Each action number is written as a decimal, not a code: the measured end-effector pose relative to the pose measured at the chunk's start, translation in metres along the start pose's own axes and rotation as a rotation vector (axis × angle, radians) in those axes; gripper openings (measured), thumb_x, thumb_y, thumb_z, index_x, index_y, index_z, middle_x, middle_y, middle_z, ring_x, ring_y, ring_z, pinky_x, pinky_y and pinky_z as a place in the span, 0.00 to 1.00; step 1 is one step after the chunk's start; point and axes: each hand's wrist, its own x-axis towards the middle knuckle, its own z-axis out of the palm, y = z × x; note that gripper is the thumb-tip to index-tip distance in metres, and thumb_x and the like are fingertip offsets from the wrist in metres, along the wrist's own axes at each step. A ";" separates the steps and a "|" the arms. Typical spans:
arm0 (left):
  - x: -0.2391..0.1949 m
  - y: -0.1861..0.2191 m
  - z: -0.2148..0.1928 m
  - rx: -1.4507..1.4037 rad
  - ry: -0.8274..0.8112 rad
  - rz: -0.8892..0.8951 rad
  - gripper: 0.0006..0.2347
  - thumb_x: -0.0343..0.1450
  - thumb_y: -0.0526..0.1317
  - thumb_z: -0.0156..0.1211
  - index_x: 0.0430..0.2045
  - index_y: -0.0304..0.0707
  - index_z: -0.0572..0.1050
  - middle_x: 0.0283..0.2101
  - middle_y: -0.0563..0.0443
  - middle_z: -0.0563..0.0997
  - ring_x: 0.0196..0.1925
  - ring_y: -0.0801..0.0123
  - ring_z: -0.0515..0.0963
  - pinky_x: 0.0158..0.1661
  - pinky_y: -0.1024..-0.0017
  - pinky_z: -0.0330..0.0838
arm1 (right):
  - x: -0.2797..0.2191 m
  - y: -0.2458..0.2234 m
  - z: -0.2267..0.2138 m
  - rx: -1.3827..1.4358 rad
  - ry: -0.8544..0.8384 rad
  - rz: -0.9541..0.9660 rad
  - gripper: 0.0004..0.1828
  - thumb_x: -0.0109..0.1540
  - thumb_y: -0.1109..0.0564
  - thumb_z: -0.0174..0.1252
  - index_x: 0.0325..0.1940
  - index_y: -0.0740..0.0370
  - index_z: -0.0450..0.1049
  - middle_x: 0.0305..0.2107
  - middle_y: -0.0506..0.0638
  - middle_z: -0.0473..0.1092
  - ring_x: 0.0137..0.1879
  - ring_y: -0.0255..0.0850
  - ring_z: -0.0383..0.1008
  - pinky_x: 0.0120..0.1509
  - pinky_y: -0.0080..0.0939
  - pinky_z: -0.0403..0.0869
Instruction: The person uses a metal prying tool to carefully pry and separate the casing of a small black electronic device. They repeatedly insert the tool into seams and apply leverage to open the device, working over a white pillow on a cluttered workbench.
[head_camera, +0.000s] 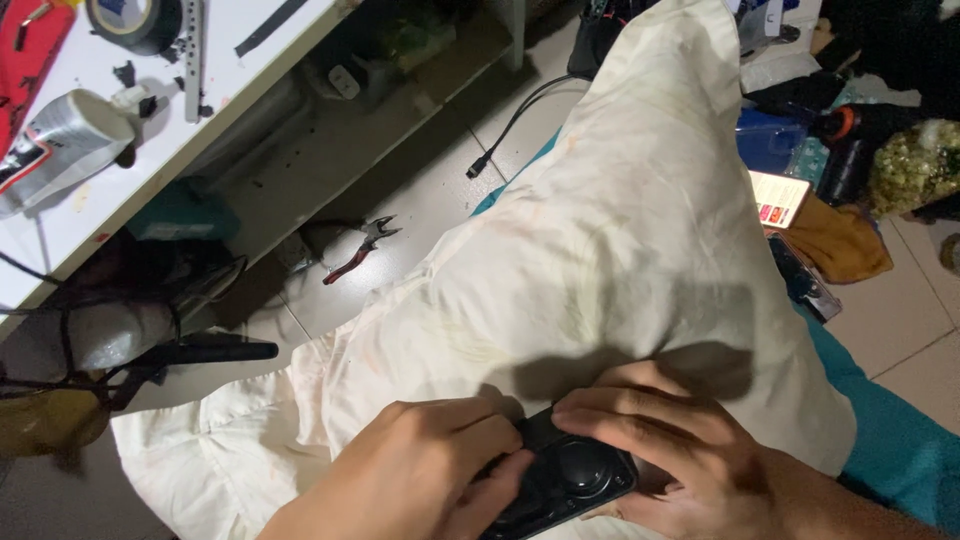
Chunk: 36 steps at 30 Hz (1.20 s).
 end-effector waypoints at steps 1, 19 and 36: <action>-0.003 0.000 0.000 0.001 0.004 -0.003 0.10 0.84 0.41 0.61 0.34 0.39 0.77 0.34 0.49 0.78 0.29 0.54 0.83 0.30 0.57 0.76 | -0.002 0.002 0.000 0.001 -0.003 -0.004 0.25 0.67 0.51 0.73 0.64 0.67 0.80 0.55 0.58 0.84 0.59 0.53 0.85 0.62 0.52 0.85; -0.024 -0.008 0.026 0.198 0.172 0.001 0.09 0.84 0.44 0.60 0.45 0.43 0.85 0.42 0.50 0.83 0.37 0.54 0.86 0.32 0.54 0.80 | -0.007 0.008 -0.002 0.002 -0.109 0.041 0.37 0.59 0.49 0.84 0.67 0.66 0.80 0.62 0.54 0.82 0.65 0.49 0.82 0.69 0.47 0.83; -0.106 -0.022 0.038 0.203 0.435 0.001 0.05 0.83 0.35 0.59 0.42 0.33 0.81 0.41 0.46 0.83 0.36 0.54 0.85 0.38 0.61 0.82 | -0.008 -0.001 0.012 -0.156 -0.037 0.080 0.44 0.46 0.43 0.89 0.61 0.63 0.83 0.56 0.47 0.85 0.62 0.45 0.84 0.71 0.43 0.83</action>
